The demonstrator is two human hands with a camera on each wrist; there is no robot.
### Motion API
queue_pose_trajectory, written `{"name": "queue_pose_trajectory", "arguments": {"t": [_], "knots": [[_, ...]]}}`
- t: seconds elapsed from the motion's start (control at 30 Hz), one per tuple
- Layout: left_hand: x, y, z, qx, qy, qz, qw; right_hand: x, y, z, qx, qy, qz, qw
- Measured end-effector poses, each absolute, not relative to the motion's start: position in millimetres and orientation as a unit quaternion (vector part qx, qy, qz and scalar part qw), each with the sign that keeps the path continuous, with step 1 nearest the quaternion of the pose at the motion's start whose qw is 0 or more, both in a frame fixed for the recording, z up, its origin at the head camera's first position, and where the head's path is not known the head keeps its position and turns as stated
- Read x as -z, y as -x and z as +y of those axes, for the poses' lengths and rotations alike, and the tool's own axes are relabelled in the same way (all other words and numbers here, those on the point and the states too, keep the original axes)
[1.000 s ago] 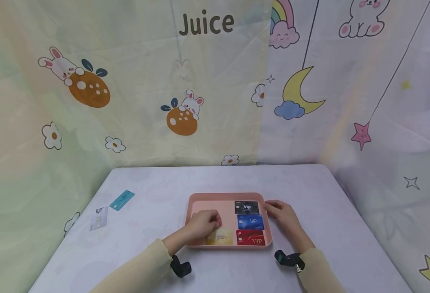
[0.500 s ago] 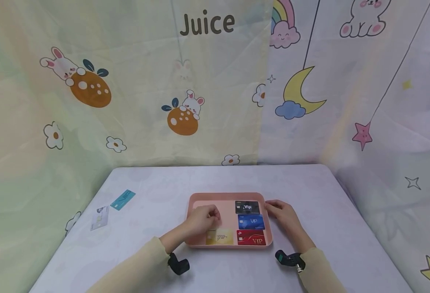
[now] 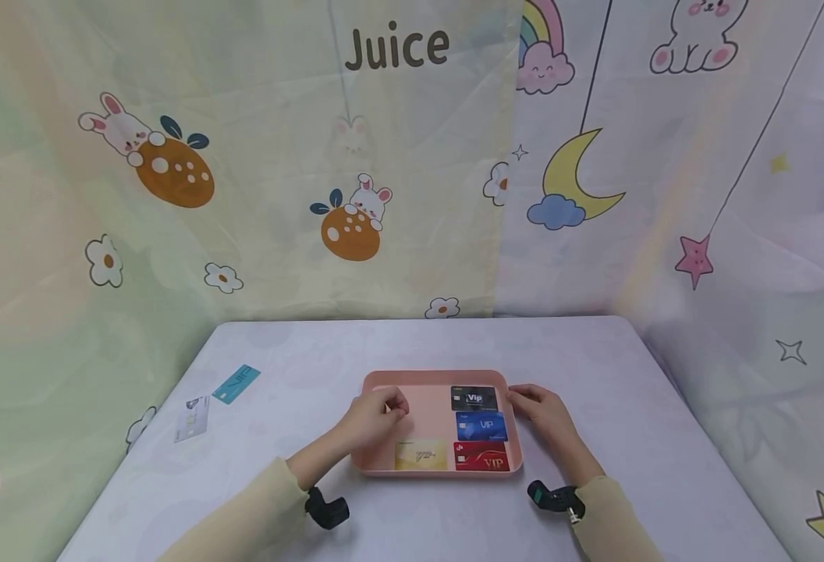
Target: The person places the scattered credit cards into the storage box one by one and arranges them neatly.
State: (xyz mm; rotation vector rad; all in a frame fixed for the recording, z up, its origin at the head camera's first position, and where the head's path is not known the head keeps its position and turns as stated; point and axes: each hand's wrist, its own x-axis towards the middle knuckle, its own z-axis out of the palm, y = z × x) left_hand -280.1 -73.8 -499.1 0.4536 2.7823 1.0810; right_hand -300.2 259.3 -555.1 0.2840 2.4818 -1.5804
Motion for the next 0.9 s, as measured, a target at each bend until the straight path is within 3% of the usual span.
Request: {"name": "queue_pose_trajectory", "arguments": {"t": [0.57, 0.9], "knots": [[495.2, 277.2, -130.8, -0.397, -0.088, 0.913, -0.039, 555.1, 300.8, 259.4, 0.523, -0.095, 0.842, 0.091], [497.4, 277.6, -168.1, -0.387, -0.019, 0.920, -0.063, 553.5, 300.0, 258.5, 0.521, -0.096, 0.843, 0.093]]}}
